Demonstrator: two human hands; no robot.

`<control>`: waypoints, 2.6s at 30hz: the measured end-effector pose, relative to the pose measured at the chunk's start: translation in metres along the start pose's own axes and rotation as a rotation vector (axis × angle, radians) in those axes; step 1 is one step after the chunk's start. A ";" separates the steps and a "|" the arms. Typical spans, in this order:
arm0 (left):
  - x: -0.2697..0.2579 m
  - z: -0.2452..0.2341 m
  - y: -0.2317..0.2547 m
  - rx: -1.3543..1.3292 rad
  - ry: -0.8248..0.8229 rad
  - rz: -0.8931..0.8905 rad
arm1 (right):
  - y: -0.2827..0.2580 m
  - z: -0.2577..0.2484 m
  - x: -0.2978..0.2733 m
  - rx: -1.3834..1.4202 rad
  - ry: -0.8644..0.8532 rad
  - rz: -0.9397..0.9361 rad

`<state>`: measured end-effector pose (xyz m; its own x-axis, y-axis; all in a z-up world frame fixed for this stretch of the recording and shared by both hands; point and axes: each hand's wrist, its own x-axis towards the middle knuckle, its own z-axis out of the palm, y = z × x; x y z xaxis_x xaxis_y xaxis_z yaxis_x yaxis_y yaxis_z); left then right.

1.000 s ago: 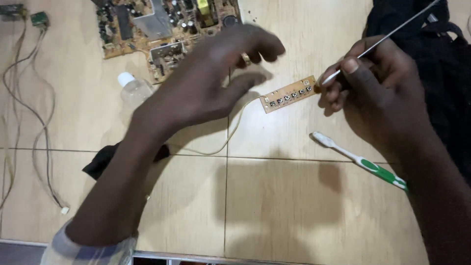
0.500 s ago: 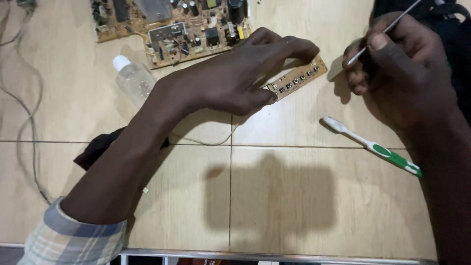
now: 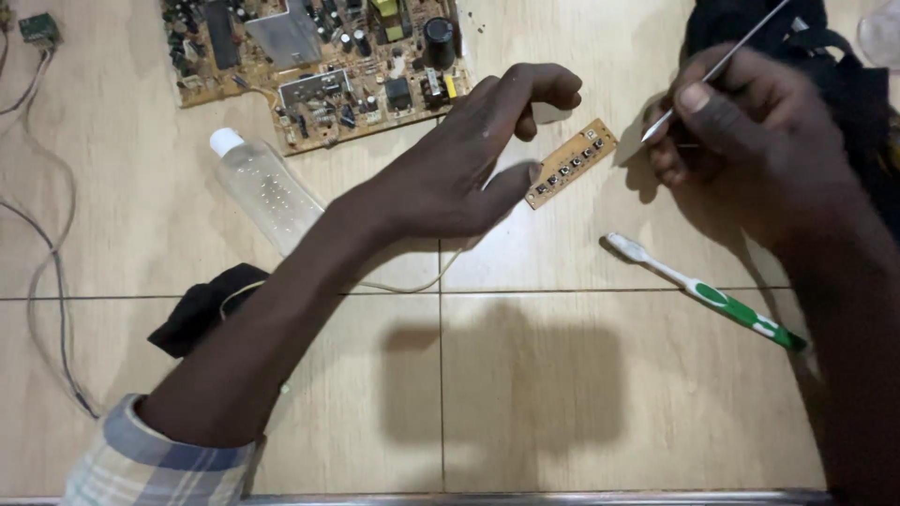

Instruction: The person cleans a small electronic circuit board using a toothbrush and a metal tool. They scrub the surface of the board with the toothbrush and use the metal tool to scrape or pick at specific components. The person also handles a black cloth and a bottle of liquid during the process.

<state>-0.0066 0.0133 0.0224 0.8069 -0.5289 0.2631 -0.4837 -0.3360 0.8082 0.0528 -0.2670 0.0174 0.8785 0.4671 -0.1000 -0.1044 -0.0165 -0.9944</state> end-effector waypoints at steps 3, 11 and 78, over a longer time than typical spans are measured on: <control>0.004 0.004 -0.006 -0.137 0.095 -0.009 | -0.016 0.004 0.000 -0.175 -0.014 -0.084; 0.005 0.010 -0.008 -0.128 0.186 -0.035 | -0.030 0.030 0.009 -0.314 -0.086 -0.069; 0.004 0.000 -0.024 0.144 -0.118 0.151 | -0.016 0.065 -0.013 -0.296 -0.119 -0.205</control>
<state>0.0084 0.0190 0.0045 0.6804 -0.6663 0.3052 -0.6464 -0.3493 0.6784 0.0126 -0.2157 0.0365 0.8050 0.5865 0.0896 0.2225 -0.1584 -0.9620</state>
